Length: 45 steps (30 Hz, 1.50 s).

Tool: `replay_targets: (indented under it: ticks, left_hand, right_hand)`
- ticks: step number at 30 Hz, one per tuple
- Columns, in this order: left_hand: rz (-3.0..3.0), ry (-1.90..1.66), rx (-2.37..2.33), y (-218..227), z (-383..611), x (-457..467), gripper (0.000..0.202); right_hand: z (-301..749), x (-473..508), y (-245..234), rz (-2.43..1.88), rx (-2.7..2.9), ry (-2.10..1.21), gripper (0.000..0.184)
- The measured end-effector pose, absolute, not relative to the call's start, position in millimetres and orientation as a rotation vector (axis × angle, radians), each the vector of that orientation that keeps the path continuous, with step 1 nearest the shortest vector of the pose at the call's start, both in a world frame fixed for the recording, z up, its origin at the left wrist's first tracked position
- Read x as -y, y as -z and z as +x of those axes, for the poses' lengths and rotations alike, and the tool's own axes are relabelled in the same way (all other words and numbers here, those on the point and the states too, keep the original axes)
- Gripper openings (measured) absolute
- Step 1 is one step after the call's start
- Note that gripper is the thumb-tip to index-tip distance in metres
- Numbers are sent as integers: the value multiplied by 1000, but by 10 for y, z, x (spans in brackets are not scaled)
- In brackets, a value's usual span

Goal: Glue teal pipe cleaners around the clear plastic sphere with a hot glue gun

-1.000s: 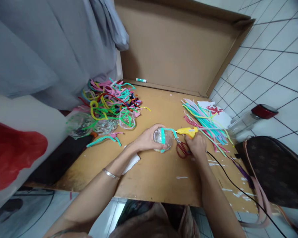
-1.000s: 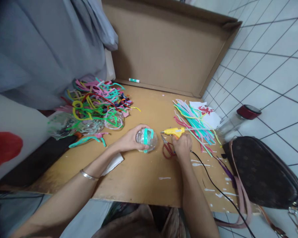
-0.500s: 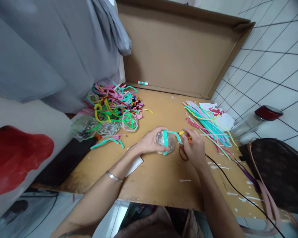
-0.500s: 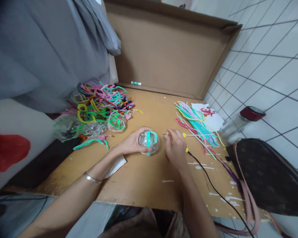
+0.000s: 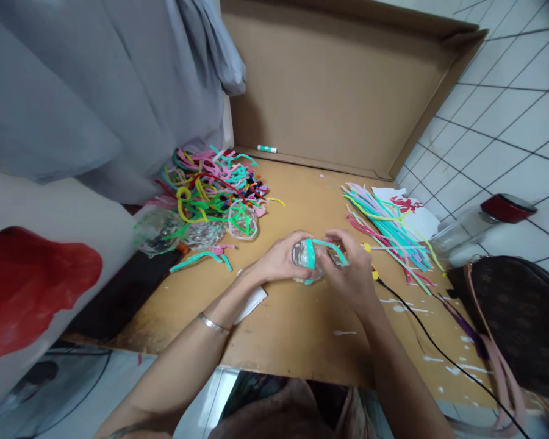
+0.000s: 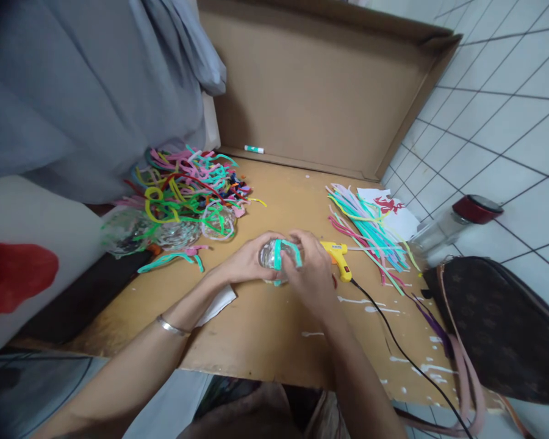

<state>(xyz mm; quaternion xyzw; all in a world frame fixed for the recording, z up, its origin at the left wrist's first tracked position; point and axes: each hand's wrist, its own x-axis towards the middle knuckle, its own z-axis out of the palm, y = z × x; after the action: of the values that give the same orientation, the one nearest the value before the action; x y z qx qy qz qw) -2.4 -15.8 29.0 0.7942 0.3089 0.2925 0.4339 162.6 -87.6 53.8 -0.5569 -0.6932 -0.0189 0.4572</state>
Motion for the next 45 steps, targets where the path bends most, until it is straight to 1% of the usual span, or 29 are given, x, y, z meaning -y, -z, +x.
replay_targets:
  ticks: [3,6,13,16,24,40,45]
  left_hand:
    - [1985,-733,-779,-292,-26,159,66]
    - [1983,-732,-789,-293,-29,160,66]
    - [1982,-715,-793,-288,-43,154,68]
    - [1981,-709,-779,-287,-47,151,67]
    - [1984,-702,-796,-289,-43,151,69]
    - [1983,-695,-806,-317,-37,164,71]
    - [1990,-699,-805,-315,-32,161,72]
  right_hand:
    - [1617,890,-538,-1341,1751,54,15]
    - [1641,903,-528,-1351,1688,27,19]
    - [1698,917,-449,-1289,1642,-155,22]
    - [1699,911,-435,-1264,1647,-185,23]
    - [1689,922,-384,-1183,1682,-160,17]
    - [1688,936,-393,-1153,1806,81,14]
    - [1693,940,-393,-1127,1836,90,14]
